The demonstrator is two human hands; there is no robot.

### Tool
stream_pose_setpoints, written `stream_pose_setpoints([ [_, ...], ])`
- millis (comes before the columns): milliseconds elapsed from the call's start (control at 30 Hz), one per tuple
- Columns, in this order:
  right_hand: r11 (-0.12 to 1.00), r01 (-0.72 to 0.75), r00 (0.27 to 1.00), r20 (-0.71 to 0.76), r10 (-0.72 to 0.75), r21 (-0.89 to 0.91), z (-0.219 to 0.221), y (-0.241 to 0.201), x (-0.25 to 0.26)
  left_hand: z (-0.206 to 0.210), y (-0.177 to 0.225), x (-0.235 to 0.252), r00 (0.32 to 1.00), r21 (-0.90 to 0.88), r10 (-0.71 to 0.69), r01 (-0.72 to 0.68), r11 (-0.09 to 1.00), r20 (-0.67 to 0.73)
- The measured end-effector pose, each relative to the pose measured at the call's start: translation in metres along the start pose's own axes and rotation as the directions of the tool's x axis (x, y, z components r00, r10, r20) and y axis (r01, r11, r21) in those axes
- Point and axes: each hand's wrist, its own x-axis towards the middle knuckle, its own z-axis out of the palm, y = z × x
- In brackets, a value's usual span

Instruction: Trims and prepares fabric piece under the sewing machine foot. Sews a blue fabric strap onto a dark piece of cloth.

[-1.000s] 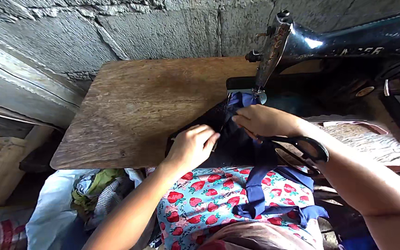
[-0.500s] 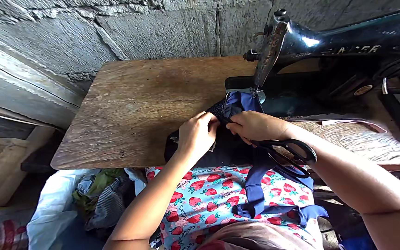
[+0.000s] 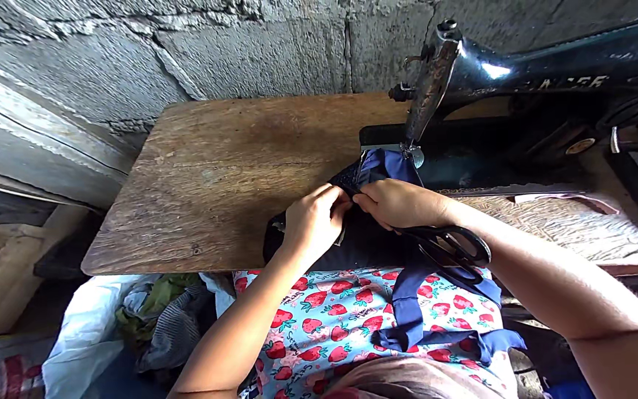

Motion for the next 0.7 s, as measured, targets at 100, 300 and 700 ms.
stream_pose_setpoints([
  [100, 0.993, 0.019, 0.999, -0.036, -0.015, 0.114, -0.003, 0.008, -0.012, -0.001, -0.002, -0.001, 1.000, -0.015, 0.022, -0.022, 1.000, 0.006],
  [300, 0.979, 0.027, 0.978, -0.209, 0.016, 0.202, -0.014, 0.019, -0.031, 0.000, -0.001, -0.003, 1.000, -0.027, 0.023, -0.023, 0.999, 0.020],
  [700, 0.991, 0.008, 1.000, -0.020, -0.005, 0.135, -0.002, 0.007, -0.006, -0.005, -0.008, -0.004, 0.998, -0.200, -0.053, 0.060, 0.978, 0.042],
])
